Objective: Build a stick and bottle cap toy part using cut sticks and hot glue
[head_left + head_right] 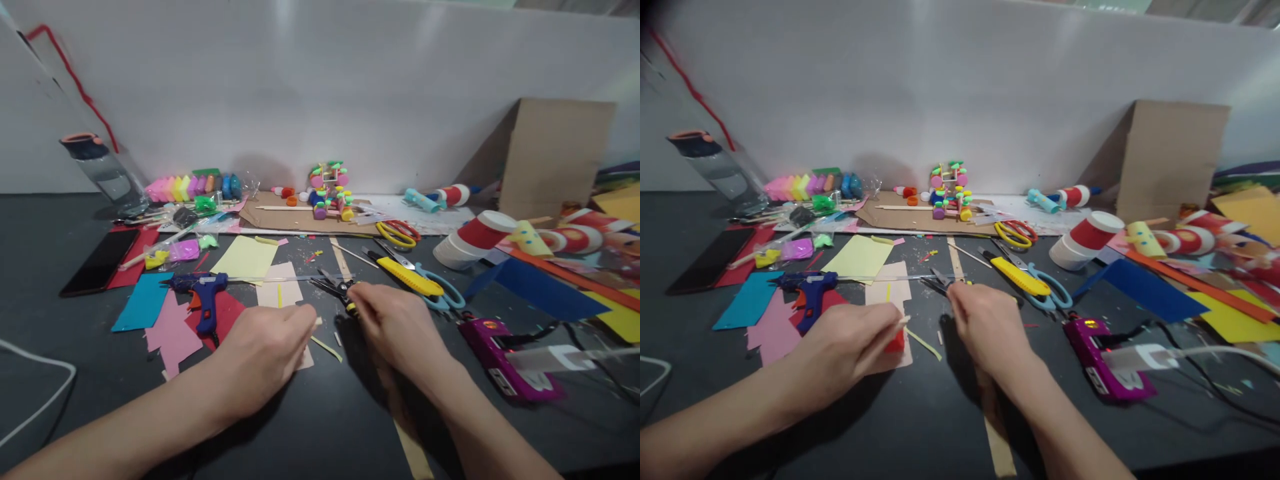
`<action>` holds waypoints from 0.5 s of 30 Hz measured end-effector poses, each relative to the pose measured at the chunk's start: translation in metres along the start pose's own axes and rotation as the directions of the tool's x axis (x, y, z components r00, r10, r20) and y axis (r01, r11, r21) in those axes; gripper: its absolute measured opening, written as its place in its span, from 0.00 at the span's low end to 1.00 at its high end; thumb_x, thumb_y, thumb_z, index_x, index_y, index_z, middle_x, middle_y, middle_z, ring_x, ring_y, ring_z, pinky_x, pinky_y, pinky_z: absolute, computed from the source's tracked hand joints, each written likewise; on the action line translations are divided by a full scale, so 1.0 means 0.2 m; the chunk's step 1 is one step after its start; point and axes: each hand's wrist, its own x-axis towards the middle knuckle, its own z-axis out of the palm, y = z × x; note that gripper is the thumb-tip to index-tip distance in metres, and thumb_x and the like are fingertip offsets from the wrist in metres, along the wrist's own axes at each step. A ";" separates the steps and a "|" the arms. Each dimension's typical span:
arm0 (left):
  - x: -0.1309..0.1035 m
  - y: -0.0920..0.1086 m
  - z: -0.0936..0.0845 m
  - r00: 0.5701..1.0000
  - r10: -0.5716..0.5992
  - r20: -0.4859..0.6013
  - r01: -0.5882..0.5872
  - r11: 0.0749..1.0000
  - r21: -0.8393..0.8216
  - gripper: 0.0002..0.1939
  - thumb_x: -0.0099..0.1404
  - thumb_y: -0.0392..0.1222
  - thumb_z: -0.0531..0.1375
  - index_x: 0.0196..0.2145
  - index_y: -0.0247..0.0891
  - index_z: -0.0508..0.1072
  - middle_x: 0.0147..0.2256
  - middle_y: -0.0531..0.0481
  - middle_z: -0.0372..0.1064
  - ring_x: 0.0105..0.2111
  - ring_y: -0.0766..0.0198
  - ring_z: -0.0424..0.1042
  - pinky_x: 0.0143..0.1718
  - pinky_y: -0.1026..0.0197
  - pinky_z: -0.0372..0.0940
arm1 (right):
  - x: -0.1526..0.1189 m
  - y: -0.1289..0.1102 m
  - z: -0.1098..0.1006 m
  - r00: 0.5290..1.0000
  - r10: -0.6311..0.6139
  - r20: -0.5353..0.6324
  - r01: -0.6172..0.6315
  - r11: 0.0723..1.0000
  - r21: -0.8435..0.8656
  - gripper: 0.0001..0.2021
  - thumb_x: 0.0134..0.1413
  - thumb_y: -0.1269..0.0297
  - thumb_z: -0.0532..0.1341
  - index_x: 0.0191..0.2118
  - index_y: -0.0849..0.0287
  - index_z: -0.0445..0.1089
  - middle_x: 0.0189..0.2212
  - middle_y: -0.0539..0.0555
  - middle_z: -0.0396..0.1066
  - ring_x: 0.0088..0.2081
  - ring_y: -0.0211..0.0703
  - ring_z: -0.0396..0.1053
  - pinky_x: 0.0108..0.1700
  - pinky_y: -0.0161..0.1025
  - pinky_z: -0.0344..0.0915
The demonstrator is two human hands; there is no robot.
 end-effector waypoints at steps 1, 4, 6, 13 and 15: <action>0.00 0.01 -0.02 0.998 -0.059 -0.005 0.058 0.994 -0.097 0.12 0.72 0.36 0.51 0.29 0.37 0.66 0.25 0.53 0.66 0.24 0.65 0.63 0.28 0.63 0.52 | 0.02 0.04 0.01 0.999 0.044 -0.012 -0.044 0.999 -0.011 0.10 0.68 0.66 0.57 0.35 0.62 0.72 0.27 0.51 0.71 0.29 0.40 0.68 0.32 0.37 0.62; 0.01 0.03 -0.09 0.978 -0.209 0.008 0.186 0.854 -0.486 0.14 0.73 0.43 0.53 0.29 0.37 0.67 0.26 0.55 0.64 0.27 0.68 0.63 0.30 0.65 0.56 | 0.08 0.13 0.05 0.993 0.117 -0.033 -0.117 0.993 -0.006 0.09 0.69 0.62 0.59 0.44 0.62 0.72 0.36 0.52 0.74 0.35 0.40 0.73 0.40 0.41 0.71; 0.02 0.03 -0.12 0.964 -0.257 0.067 0.229 0.676 -0.700 0.13 0.73 0.45 0.54 0.32 0.37 0.68 0.25 0.57 0.62 0.25 0.70 0.61 0.28 0.67 0.55 | 0.12 0.16 0.08 0.990 0.132 -0.046 -0.133 0.991 -0.009 0.12 0.69 0.61 0.60 0.52 0.61 0.70 0.46 0.56 0.73 0.43 0.43 0.73 0.47 0.46 0.73; -0.01 0.05 -0.15 0.968 -0.167 0.186 0.226 0.261 -0.939 0.10 0.71 0.46 0.60 0.35 0.37 0.68 0.24 0.58 0.64 0.21 0.76 0.59 0.22 0.72 0.52 | 0.08 0.24 0.10 0.981 0.182 0.066 -0.166 0.966 -0.198 0.15 0.67 0.58 0.61 0.54 0.60 0.69 0.51 0.58 0.70 0.51 0.49 0.70 0.53 0.53 0.70; -0.02 0.06 -0.17 0.973 -0.155 0.172 0.203 0.208 -0.957 0.09 0.70 0.45 0.61 0.35 0.37 0.69 0.24 0.59 0.64 0.20 0.77 0.57 0.22 0.73 0.52 | 0.03 0.26 0.08 0.970 0.198 0.141 -0.157 0.953 -0.260 0.15 0.66 0.55 0.62 0.51 0.61 0.70 0.47 0.57 0.71 0.47 0.47 0.72 0.50 0.51 0.71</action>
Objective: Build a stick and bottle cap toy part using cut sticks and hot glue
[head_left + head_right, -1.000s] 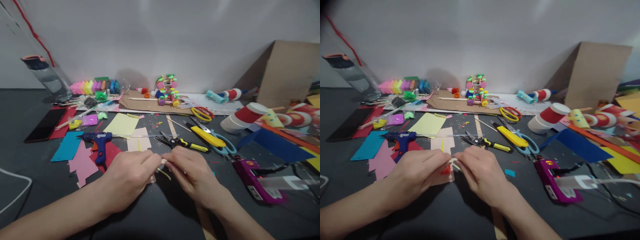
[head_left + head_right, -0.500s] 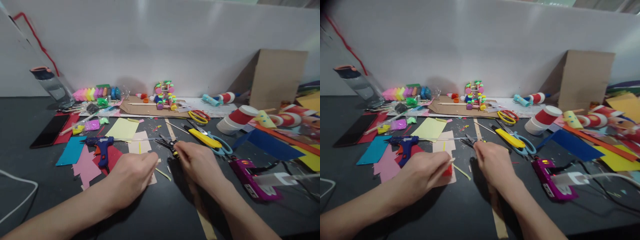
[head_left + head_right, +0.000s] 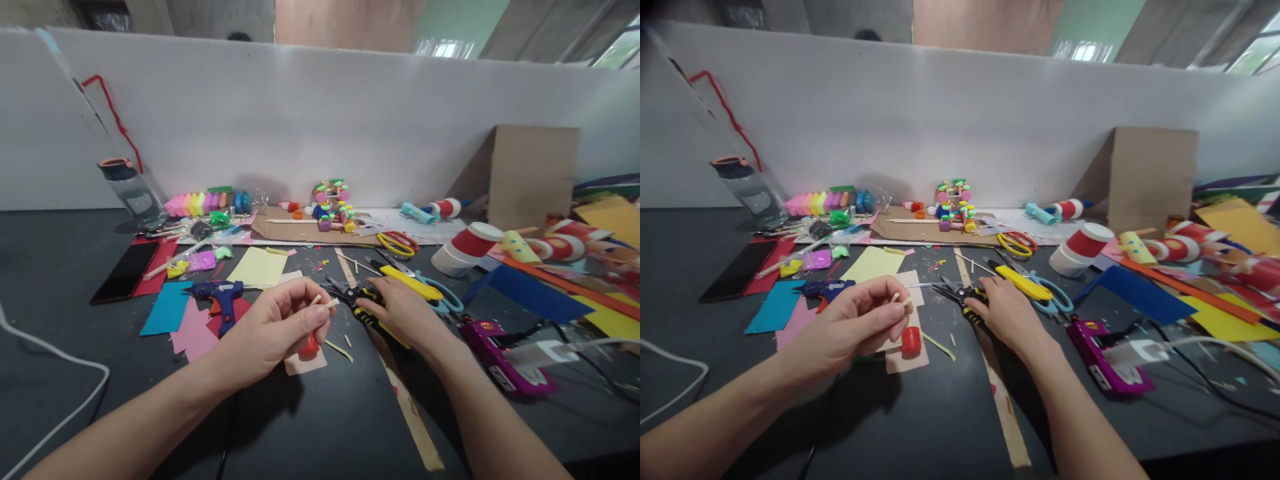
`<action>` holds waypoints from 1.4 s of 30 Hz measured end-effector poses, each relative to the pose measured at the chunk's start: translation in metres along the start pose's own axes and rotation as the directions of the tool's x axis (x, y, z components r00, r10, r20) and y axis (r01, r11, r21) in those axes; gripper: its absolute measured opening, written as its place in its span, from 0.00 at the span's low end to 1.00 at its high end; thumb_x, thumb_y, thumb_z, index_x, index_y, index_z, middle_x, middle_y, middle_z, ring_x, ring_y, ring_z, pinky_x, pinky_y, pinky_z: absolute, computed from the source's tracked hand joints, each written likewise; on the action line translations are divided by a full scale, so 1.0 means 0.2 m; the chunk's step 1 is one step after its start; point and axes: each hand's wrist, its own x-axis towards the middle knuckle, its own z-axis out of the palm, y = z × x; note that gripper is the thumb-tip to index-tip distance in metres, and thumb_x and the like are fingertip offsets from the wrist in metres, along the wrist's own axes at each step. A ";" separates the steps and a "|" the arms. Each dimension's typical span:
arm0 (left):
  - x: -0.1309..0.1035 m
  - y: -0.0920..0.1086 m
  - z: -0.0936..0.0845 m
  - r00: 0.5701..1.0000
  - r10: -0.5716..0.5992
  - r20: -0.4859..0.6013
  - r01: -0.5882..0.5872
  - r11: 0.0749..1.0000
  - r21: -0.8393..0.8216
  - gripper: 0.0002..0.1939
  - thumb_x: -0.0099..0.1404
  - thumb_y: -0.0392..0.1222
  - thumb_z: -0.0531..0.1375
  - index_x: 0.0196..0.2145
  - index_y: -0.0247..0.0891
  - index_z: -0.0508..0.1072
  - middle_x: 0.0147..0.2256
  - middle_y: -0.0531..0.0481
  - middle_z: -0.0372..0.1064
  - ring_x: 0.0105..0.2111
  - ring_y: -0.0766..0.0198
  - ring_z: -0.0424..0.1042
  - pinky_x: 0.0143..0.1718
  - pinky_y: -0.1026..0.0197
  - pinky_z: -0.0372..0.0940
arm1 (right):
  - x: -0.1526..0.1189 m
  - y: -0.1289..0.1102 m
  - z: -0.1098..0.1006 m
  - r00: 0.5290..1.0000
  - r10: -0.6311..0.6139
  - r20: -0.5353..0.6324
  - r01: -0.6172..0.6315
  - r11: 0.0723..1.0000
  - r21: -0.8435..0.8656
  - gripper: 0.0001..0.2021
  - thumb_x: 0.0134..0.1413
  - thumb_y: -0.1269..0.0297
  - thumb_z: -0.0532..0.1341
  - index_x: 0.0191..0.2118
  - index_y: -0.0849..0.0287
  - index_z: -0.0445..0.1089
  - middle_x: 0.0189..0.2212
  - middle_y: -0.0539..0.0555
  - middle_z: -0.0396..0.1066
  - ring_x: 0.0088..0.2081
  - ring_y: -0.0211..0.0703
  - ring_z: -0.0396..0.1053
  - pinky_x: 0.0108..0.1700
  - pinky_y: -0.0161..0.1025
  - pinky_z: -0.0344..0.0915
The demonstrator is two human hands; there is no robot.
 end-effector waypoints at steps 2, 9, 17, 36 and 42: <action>-0.02 0.01 0.00 1.000 0.007 -0.002 -0.007 0.999 -0.032 0.09 0.70 0.44 0.62 0.35 0.37 0.69 0.25 0.59 0.63 0.20 0.78 0.57 0.22 0.73 0.52 | -0.04 0.02 -0.01 0.997 -0.023 0.069 0.026 0.999 -0.043 0.17 0.65 0.53 0.62 0.50 0.61 0.70 0.45 0.56 0.72 0.45 0.46 0.72 0.48 0.49 0.71; -0.09 0.00 -0.06 0.996 -0.004 -0.092 -0.001 0.999 -0.055 0.13 0.68 0.49 0.63 0.35 0.38 0.67 0.24 0.61 0.53 0.18 0.77 0.46 0.18 0.71 0.42 | -0.05 -0.01 -0.04 0.985 -0.153 0.078 0.158 0.986 -0.059 0.16 0.56 0.59 0.65 0.46 0.65 0.71 0.38 0.58 0.71 0.42 0.50 0.70 0.47 0.51 0.69; -0.10 -0.10 -0.14 0.969 0.122 -0.216 -0.134 0.990 -0.045 0.15 0.68 0.51 0.63 0.34 0.37 0.68 0.22 0.60 0.57 0.18 0.76 0.48 0.18 0.70 0.44 | -0.03 -0.12 -0.10 0.959 -0.211 -0.187 0.245 0.952 0.184 0.19 0.53 0.66 0.56 0.52 0.63 0.64 0.43 0.63 0.71 0.45 0.57 0.72 0.45 0.50 0.70; -0.11 -0.18 -0.13 0.933 0.077 -0.352 -0.111 0.991 -0.075 0.08 0.64 0.42 0.68 0.28 0.39 0.78 0.26 0.53 0.69 0.22 0.73 0.62 0.24 0.70 0.59 | -0.14 -0.40 -0.09 0.896 -0.404 -0.183 0.437 0.740 0.510 0.22 0.52 0.66 0.61 0.54 0.55 0.60 0.43 0.60 0.74 0.38 0.53 0.75 0.34 0.43 0.74; -0.11 -0.19 -0.14 0.937 0.094 -0.336 -0.142 0.982 -0.121 0.06 0.62 0.43 0.69 0.30 0.40 0.79 0.26 0.55 0.69 0.22 0.75 0.66 0.25 0.73 0.61 | -0.15 -0.41 -0.09 0.888 -0.422 -0.183 0.453 0.732 0.509 0.20 0.55 0.65 0.59 0.54 0.55 0.60 0.42 0.59 0.74 0.37 0.52 0.75 0.34 0.43 0.74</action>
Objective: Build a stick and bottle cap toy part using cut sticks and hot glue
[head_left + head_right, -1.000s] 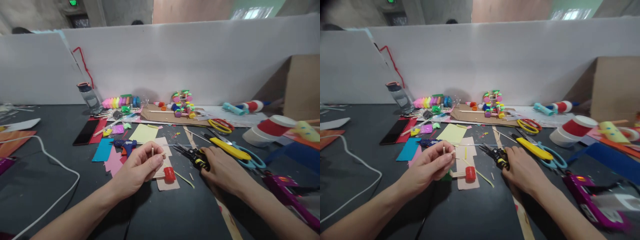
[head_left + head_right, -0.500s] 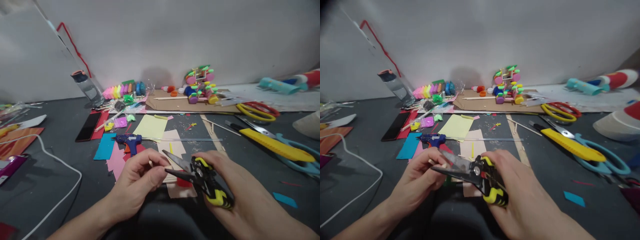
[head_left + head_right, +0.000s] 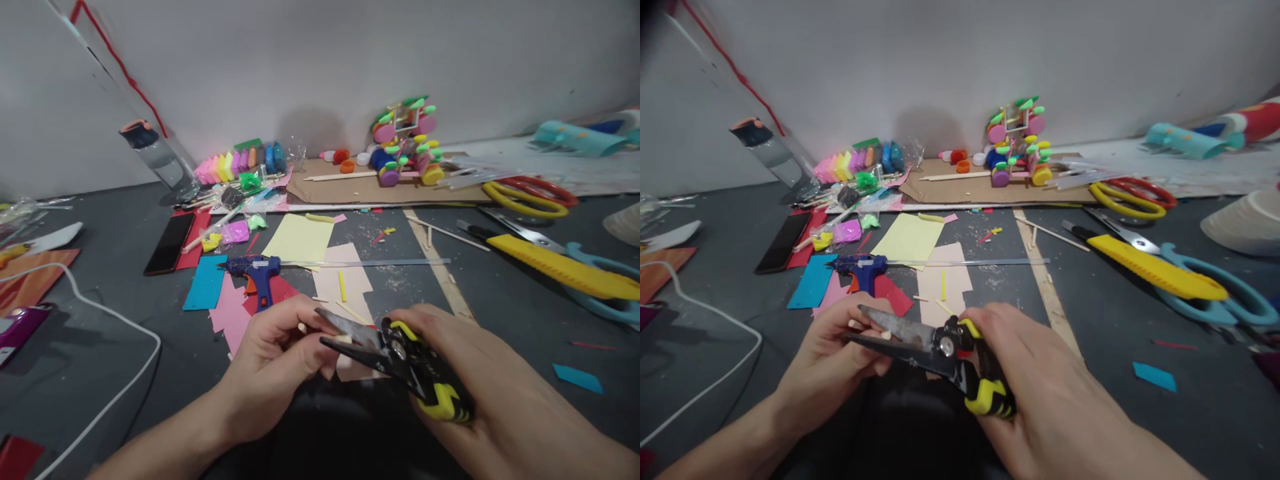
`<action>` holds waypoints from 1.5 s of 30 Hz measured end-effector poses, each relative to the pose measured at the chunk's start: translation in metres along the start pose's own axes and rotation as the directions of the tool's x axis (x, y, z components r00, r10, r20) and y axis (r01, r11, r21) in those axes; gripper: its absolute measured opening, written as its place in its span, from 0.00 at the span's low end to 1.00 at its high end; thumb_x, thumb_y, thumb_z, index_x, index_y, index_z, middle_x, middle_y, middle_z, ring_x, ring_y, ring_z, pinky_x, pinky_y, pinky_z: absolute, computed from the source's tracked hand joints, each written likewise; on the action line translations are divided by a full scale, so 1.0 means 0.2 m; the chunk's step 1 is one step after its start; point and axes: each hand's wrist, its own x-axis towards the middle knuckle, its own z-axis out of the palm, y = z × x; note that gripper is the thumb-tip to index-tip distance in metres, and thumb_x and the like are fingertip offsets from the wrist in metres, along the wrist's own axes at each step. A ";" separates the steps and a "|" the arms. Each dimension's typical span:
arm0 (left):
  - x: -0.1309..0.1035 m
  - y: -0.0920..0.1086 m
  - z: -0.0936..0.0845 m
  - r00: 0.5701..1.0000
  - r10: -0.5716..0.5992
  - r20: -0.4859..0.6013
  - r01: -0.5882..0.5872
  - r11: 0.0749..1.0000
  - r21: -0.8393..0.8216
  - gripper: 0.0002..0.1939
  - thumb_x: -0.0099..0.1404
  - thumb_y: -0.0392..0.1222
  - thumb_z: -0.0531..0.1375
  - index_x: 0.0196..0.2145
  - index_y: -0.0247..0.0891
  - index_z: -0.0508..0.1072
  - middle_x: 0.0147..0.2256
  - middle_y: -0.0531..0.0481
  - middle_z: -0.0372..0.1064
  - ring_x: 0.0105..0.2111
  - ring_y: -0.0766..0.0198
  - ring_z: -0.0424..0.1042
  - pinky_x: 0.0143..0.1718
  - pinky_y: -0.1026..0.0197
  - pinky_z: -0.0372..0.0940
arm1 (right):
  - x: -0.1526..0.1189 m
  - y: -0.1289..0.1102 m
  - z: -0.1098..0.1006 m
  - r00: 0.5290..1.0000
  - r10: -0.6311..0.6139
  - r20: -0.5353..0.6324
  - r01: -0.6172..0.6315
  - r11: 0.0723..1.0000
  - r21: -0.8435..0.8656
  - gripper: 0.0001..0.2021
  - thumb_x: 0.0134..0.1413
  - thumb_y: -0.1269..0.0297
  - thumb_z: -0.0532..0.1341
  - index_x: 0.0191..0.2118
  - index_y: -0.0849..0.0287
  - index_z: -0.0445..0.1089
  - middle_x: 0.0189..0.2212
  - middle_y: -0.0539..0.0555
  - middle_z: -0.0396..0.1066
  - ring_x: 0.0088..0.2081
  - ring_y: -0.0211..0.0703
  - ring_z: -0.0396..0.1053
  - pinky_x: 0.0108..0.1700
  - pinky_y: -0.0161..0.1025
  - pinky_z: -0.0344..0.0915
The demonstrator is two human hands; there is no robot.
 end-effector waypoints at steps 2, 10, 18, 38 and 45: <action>0.00 -0.01 0.00 1.000 0.005 -0.009 -0.005 1.000 -0.031 0.05 0.62 0.42 0.70 0.31 0.40 0.79 0.27 0.56 0.70 0.22 0.75 0.67 0.25 0.73 0.61 | 0.00 0.00 0.00 1.000 -0.009 -0.008 0.009 1.000 -0.010 0.19 0.55 0.66 0.58 0.53 0.55 0.60 0.40 0.59 0.74 0.36 0.51 0.74 0.32 0.43 0.73; -0.03 -0.02 0.01 1.000 -0.019 -0.016 0.019 1.000 -0.003 0.09 0.63 0.44 0.69 0.32 0.38 0.75 0.21 0.56 0.67 0.21 0.73 0.63 0.22 0.71 0.54 | -0.01 0.00 0.01 1.000 -0.001 -0.020 0.001 1.000 -0.022 0.16 0.52 0.70 0.56 0.48 0.53 0.62 0.33 0.55 0.73 0.29 0.48 0.73 0.25 0.40 0.70; -0.02 -0.03 0.00 0.999 -0.032 -0.002 0.032 0.999 -0.012 0.06 0.65 0.42 0.68 0.33 0.39 0.75 0.21 0.57 0.68 0.20 0.75 0.61 0.23 0.72 0.56 | 0.00 0.00 0.00 0.997 0.072 -0.007 -0.071 0.996 0.047 0.17 0.58 0.64 0.59 0.53 0.54 0.62 0.41 0.57 0.75 0.35 0.49 0.75 0.32 0.40 0.73; -0.02 -0.09 0.02 0.999 -0.027 0.048 0.035 0.985 -0.171 0.07 0.66 0.41 0.66 0.33 0.39 0.73 0.20 0.58 0.70 0.16 0.78 0.49 0.18 0.74 0.46 | 0.00 -0.04 0.00 0.999 0.029 -0.046 -0.033 0.997 -0.075 0.14 0.51 0.74 0.51 0.44 0.55 0.60 0.30 0.51 0.73 0.28 0.42 0.73 0.28 0.34 0.68; -0.02 -0.07 0.01 0.998 -0.049 0.038 0.054 0.988 -0.142 0.07 0.66 0.46 0.66 0.35 0.41 0.77 0.20 0.56 0.69 0.16 0.77 0.49 0.17 0.73 0.43 | 0.02 -0.04 0.00 0.995 0.095 -0.024 -0.094 0.995 0.031 0.15 0.57 0.68 0.56 0.51 0.53 0.61 0.38 0.51 0.75 0.34 0.40 0.75 0.33 0.33 0.70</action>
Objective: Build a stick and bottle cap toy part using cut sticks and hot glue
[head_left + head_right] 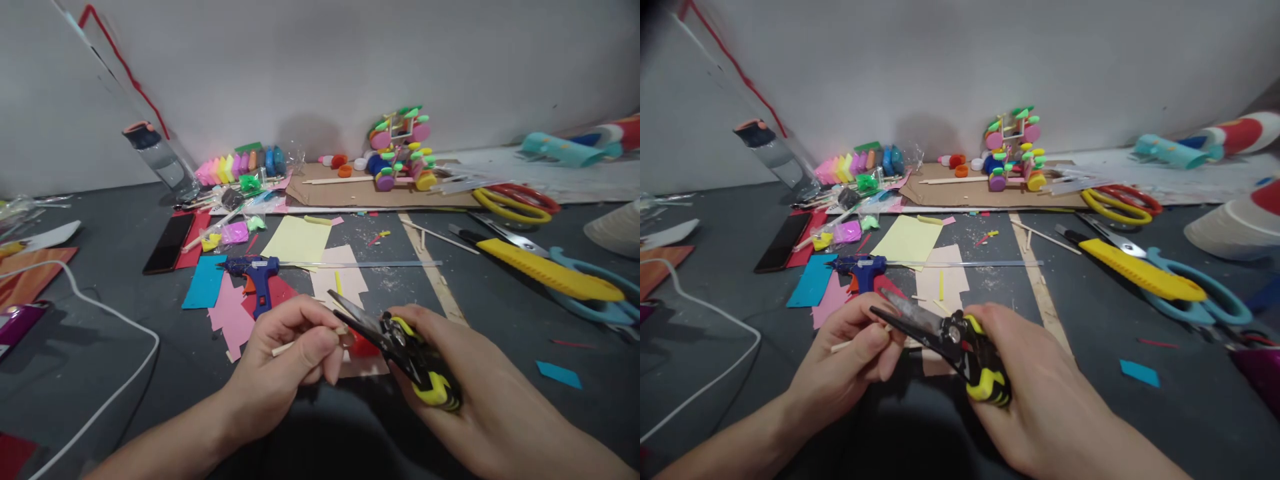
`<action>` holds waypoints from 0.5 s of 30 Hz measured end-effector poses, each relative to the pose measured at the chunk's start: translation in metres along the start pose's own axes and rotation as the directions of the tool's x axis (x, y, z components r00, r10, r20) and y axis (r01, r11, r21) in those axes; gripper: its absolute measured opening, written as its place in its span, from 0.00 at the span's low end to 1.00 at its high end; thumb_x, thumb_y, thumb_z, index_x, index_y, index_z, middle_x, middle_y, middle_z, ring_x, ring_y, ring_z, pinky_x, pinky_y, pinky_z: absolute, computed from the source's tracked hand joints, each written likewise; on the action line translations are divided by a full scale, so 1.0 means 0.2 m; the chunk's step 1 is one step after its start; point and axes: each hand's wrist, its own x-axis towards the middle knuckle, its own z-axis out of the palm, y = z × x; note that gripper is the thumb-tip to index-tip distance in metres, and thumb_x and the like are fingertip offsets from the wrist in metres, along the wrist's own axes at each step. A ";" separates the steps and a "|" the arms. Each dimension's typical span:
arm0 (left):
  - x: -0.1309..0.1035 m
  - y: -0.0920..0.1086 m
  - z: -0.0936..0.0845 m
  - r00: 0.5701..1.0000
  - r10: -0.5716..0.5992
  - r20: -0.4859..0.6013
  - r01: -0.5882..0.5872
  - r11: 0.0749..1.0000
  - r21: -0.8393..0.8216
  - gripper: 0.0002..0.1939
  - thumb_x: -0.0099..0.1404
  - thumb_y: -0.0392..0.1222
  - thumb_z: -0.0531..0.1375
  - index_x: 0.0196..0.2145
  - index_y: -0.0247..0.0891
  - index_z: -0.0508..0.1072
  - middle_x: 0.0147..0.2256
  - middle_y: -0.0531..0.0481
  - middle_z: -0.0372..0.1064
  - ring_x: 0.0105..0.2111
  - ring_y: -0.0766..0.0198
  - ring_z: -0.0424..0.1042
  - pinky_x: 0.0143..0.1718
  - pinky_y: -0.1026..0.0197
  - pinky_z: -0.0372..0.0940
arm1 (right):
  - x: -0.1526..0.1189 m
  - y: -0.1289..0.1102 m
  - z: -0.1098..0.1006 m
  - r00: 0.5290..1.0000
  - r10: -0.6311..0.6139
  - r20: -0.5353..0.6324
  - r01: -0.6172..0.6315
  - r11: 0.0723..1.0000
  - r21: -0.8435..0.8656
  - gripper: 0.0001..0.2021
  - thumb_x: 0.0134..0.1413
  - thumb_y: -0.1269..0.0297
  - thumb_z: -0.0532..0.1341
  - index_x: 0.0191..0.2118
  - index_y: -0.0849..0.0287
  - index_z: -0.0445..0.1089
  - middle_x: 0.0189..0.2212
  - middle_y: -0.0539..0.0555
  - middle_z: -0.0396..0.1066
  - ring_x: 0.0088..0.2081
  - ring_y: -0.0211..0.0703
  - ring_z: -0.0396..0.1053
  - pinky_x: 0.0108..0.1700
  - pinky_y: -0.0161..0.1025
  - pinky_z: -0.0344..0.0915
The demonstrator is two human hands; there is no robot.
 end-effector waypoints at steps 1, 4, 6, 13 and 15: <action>0.00 0.00 0.00 1.000 -0.015 -0.008 0.015 1.000 0.006 0.08 0.66 0.47 0.66 0.35 0.40 0.77 0.19 0.57 0.68 0.16 0.77 0.48 0.17 0.73 0.43 | 0.00 0.00 0.00 1.000 -0.003 0.006 0.003 1.000 0.009 0.15 0.57 0.67 0.56 0.51 0.53 0.61 0.39 0.51 0.75 0.35 0.40 0.75 0.33 0.33 0.71; 0.00 0.00 0.00 0.998 -0.056 -0.036 0.056 0.998 0.003 0.10 0.64 0.48 0.67 0.33 0.40 0.78 0.18 0.57 0.65 0.16 0.77 0.49 0.17 0.73 0.44 | 0.00 -0.01 -0.01 1.000 -0.005 0.030 0.004 1.000 0.030 0.12 0.59 0.65 0.57 0.49 0.53 0.62 0.36 0.50 0.74 0.33 0.39 0.74 0.31 0.32 0.70; 0.00 0.00 0.01 0.997 -0.072 -0.032 0.071 0.997 -0.034 0.09 0.64 0.47 0.68 0.33 0.40 0.79 0.18 0.57 0.64 0.17 0.77 0.51 0.18 0.74 0.46 | 0.00 -0.01 -0.01 0.999 -0.011 0.033 0.010 1.000 0.028 0.11 0.59 0.64 0.58 0.48 0.53 0.62 0.35 0.49 0.74 0.32 0.39 0.73 0.30 0.32 0.69; 0.00 0.01 0.03 0.993 -0.112 0.021 0.114 0.983 -0.141 0.05 0.66 0.44 0.67 0.33 0.42 0.81 0.19 0.57 0.63 0.20 0.76 0.58 0.23 0.74 0.55 | -0.03 0.02 -0.01 0.999 -0.028 0.027 0.028 0.999 -0.024 0.12 0.54 0.69 0.55 0.46 0.54 0.61 0.33 0.50 0.73 0.30 0.39 0.73 0.29 0.33 0.68; 0.00 0.01 0.03 0.994 -0.112 0.011 0.113 0.989 -0.094 0.07 0.66 0.45 0.67 0.33 0.40 0.80 0.19 0.57 0.64 0.18 0.77 0.55 0.21 0.74 0.52 | -0.04 0.03 -0.01 0.999 -0.031 0.028 0.032 0.999 -0.040 0.14 0.52 0.71 0.55 0.45 0.53 0.61 0.32 0.49 0.73 0.29 0.39 0.72 0.28 0.33 0.68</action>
